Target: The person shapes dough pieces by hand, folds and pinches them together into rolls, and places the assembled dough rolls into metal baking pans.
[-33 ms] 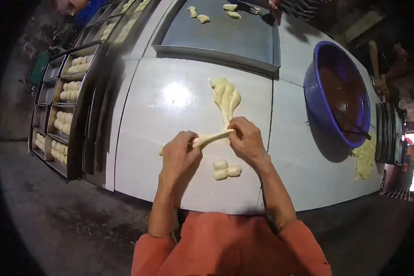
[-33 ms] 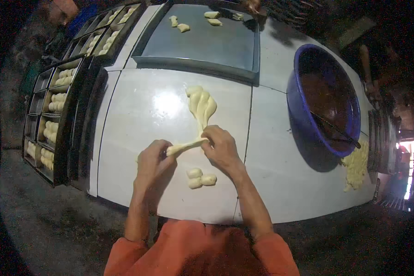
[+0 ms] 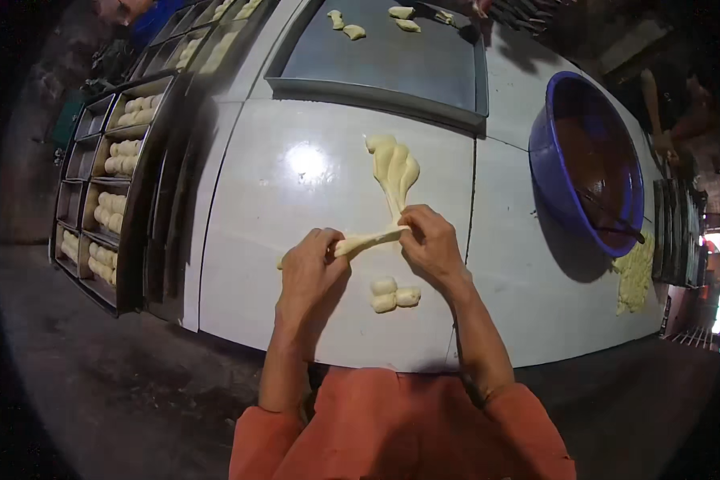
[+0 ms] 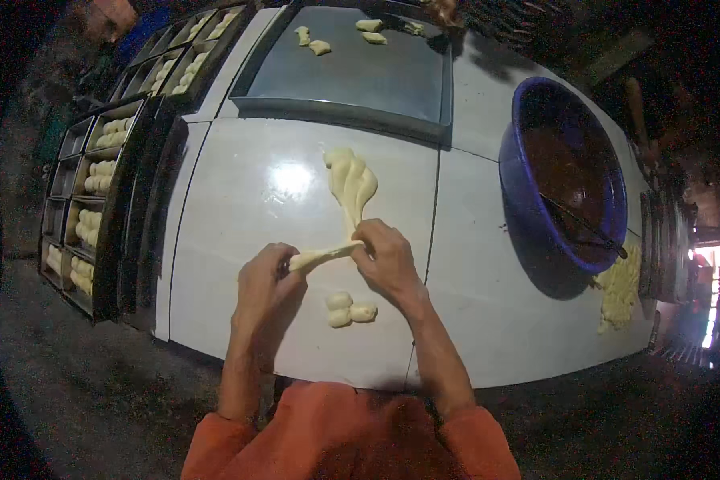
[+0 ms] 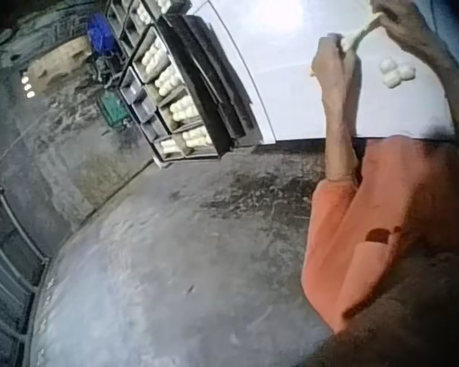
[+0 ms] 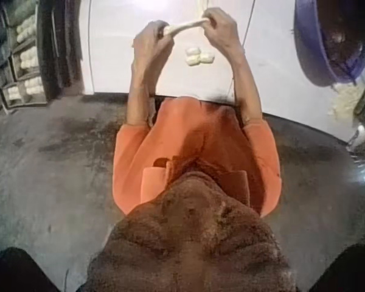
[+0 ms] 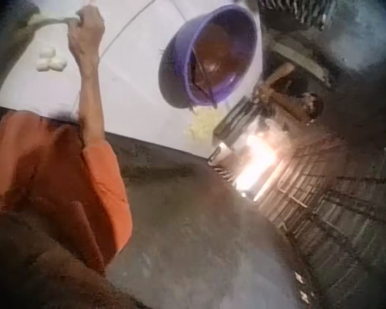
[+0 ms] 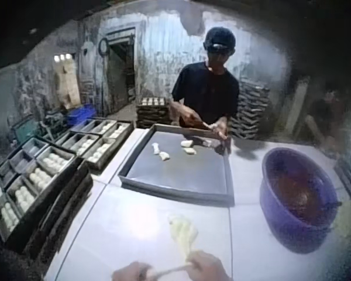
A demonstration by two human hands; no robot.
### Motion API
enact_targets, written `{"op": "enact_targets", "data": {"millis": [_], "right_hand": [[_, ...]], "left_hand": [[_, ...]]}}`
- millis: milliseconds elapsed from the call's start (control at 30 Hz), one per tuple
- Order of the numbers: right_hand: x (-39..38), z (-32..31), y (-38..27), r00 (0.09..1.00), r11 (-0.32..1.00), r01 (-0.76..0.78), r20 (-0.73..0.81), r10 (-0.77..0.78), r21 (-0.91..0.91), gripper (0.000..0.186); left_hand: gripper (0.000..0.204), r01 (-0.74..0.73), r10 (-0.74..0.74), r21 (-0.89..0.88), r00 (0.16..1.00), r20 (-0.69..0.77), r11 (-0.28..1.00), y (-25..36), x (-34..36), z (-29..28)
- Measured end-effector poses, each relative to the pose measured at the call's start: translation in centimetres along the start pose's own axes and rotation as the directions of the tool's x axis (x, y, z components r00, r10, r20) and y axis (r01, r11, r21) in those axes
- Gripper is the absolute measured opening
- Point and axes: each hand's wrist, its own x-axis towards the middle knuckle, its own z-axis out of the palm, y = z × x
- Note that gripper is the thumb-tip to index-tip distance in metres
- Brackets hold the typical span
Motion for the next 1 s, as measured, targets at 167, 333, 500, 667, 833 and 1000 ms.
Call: {"op": "enact_targets", "data": {"millis": [167, 333, 500, 667, 833, 1000], "right_hand": [[-2.5, -0.9, 0.6, 0.885, 0.616, -0.305, -0.023, 0.465, 0.726, 0.009], [-3.5, -2.7, 3.4, 0.827, 0.549, -0.216, -0.147, 0.543, 0.807, 0.019], [0.4, -1.0, 1.1, 0.933, 0.945, -0.279, -0.280, 0.224, -0.171, 0.056], [3.0, 2.3, 3.6, 0.955, 0.874, -0.037, -0.275, -0.112, -0.485, 0.043], [3.2, 0.4, 2.7, 0.906, 0.933, -0.348, -0.226, 0.359, 0.087, 0.031], [3.3, -0.7, 1.7, 0.806, 0.787, -0.522, -0.111, 0.581, 0.330, 0.046]], "left_hand": [[0.024, 0.058, -0.058, 0.020, 0.998, -0.024, 0.998, -0.7, -0.7, -1.0], [0.050, 0.019, -0.021, 0.038, 0.998, 0.063, 0.999, -1.3, -1.1, -2.1], [0.078, -0.161, 0.124, 0.278, 0.981, 0.147, 0.947, -0.6, -0.3, -2.4], [0.065, -0.298, 0.286, 0.225, 0.955, 0.082, 0.928, 0.3, 3.2, -0.2], [0.053, -0.457, 0.454, 0.155, 0.889, 0.053, 0.876, 1.8, 6.9, 2.4], [0.051, -0.560, 0.554, 0.137, 0.828, 0.085, 0.817, 2.4, 10.6, 5.4]]}}
